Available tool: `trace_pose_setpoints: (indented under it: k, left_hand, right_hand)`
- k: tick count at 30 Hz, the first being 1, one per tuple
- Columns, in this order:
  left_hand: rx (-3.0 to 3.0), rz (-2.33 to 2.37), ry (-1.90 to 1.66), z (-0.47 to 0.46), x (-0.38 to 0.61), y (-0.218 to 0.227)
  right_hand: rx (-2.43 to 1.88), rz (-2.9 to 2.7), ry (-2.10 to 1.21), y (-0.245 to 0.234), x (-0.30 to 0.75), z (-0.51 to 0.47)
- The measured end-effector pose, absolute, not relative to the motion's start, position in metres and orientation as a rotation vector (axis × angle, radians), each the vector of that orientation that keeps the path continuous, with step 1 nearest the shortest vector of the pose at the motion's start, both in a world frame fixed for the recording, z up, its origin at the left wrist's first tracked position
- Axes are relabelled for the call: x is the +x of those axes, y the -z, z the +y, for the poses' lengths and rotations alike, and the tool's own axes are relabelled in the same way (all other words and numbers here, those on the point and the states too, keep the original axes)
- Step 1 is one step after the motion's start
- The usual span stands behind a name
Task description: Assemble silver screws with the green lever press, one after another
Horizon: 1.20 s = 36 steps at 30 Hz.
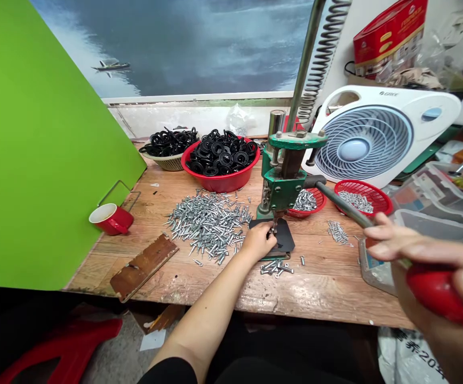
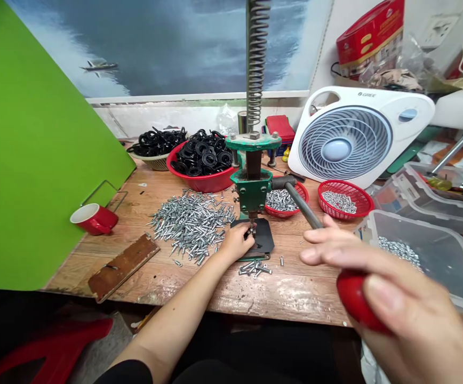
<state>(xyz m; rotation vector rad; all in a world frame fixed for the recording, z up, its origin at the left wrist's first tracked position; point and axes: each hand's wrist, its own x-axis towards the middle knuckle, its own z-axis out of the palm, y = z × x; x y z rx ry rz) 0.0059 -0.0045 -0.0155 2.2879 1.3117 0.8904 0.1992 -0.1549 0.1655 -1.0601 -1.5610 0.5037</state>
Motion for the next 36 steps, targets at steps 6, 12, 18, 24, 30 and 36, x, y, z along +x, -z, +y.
trace_pose_setpoints:
  k: [6,12,18,24,30,36]
  left_hand:
    - [2.324,1.296,-0.842,-0.003,0.003,0.012]
    - [2.334,1.25,-0.867,0.0,0.004,0.011]
    - [2.296,1.227,-0.899,0.002,0.007,0.013]
    - [2.286,1.305,-0.95,0.0,0.005,0.016]
    - [2.29,1.318,-0.978,0.0,0.005,0.018]
    - [2.308,1.321,-0.945,-0.001,0.006,0.02]
  right_hand:
    - [-1.272,-1.675,-0.63,-0.043,0.205,-0.167]
    - [-1.595,-1.519,-1.214,-0.077,0.201,-0.14]
    - [-1.669,-1.233,-1.203,-0.09,0.172,-0.112]
    - [-1.641,-1.197,-1.33,-0.103,0.177,-0.123]
    - [-1.713,-1.168,-1.384,-0.118,0.181,-0.128]
    - [-1.662,-1.196,-1.376,-0.094,0.181,-0.123]
